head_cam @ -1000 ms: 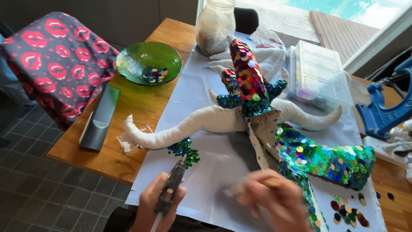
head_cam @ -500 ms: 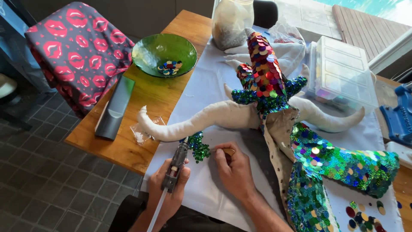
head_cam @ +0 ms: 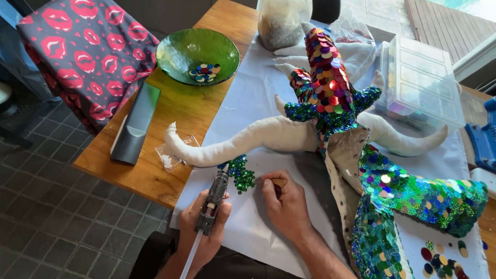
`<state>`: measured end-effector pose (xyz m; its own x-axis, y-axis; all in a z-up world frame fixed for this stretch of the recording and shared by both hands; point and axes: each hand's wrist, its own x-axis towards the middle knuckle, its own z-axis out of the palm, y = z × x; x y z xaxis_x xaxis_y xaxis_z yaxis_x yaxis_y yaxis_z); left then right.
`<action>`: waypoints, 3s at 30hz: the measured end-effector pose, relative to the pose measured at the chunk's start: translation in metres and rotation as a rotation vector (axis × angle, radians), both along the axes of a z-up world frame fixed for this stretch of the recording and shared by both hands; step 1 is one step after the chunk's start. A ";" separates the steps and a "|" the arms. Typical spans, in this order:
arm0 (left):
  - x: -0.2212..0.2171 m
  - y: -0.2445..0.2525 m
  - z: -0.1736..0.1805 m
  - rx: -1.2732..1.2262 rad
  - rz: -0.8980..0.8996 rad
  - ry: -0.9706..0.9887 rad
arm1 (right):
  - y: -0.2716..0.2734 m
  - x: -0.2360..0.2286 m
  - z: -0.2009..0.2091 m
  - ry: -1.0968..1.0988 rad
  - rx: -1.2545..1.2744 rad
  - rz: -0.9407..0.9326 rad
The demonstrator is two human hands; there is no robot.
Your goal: Decorating a fabric horn with sequins using a hot glue gun
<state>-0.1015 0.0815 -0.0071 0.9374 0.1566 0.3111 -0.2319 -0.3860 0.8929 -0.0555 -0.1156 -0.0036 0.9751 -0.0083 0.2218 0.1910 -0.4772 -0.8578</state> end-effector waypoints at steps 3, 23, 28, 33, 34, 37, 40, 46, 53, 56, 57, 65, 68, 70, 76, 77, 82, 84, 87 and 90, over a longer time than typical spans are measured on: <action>0.001 0.000 0.001 -0.016 -0.024 -0.043 | 0.001 0.001 0.002 0.005 -0.024 0.014; -0.041 0.011 0.118 -0.390 -0.726 -0.113 | -0.052 -0.079 0.045 -0.090 0.762 -0.225; -0.028 -0.062 0.174 0.070 -0.350 -0.282 | -0.099 -0.078 0.105 -0.315 0.704 -0.230; 0.018 -0.133 0.146 0.541 -0.375 -0.387 | -0.158 -0.032 0.123 -0.300 0.882 -0.352; 0.029 -0.149 0.139 0.673 -0.270 -0.476 | -0.166 -0.019 0.123 -0.344 0.902 -0.269; 0.052 -0.188 0.120 0.993 -0.009 -0.600 | -0.183 0.021 0.116 -0.332 0.966 -0.210; 0.065 -0.216 0.110 1.227 0.230 -0.650 | -0.193 0.055 0.104 -0.302 1.000 -0.180; 0.081 -0.246 0.120 1.328 0.400 -0.675 | -0.198 0.093 0.092 -0.297 1.058 -0.099; 0.095 -0.261 0.117 1.483 0.478 -0.535 | -0.204 0.116 0.083 -0.282 1.065 -0.076; 0.094 -0.265 0.122 1.576 0.454 -0.438 | -0.204 0.121 0.079 -0.256 1.068 -0.089; 0.095 -0.266 0.121 1.578 0.455 -0.431 | -0.204 0.122 0.079 -0.250 1.069 -0.086; 0.097 -0.269 0.124 1.590 0.471 -0.376 | -0.205 0.126 0.078 -0.252 1.063 -0.094; 0.100 -0.272 0.121 1.600 0.479 -0.377 | -0.207 0.125 0.077 -0.252 1.051 -0.077; 0.101 -0.275 0.120 1.605 0.475 -0.378 | -0.207 0.126 0.077 -0.255 1.053 -0.080; 0.103 -0.276 0.118 1.597 0.474 -0.355 | -0.206 0.127 0.074 -0.258 1.050 -0.072; 0.104 -0.276 0.117 1.607 0.476 -0.347 | -0.206 0.128 0.073 -0.257 1.049 -0.067; 0.105 -0.277 0.118 1.621 0.484 -0.334 | -0.205 0.127 0.073 -0.228 1.056 -0.062; 0.105 -0.277 0.117 1.624 0.472 -0.324 | -0.206 0.127 0.072 -0.213 1.060 -0.061; 0.106 -0.277 0.117 1.608 0.482 -0.335 | -0.206 0.128 0.071 -0.215 1.063 -0.040; 0.107 -0.277 0.117 1.583 0.500 -0.347 | -0.204 0.127 0.070 -0.195 1.067 -0.047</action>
<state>0.0052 -0.1956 0.1101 0.7555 -0.2485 0.6062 0.0926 -0.8755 -0.4743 0.0716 -0.3197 0.0661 0.9175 -0.3249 0.2293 0.3700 0.4861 -0.7917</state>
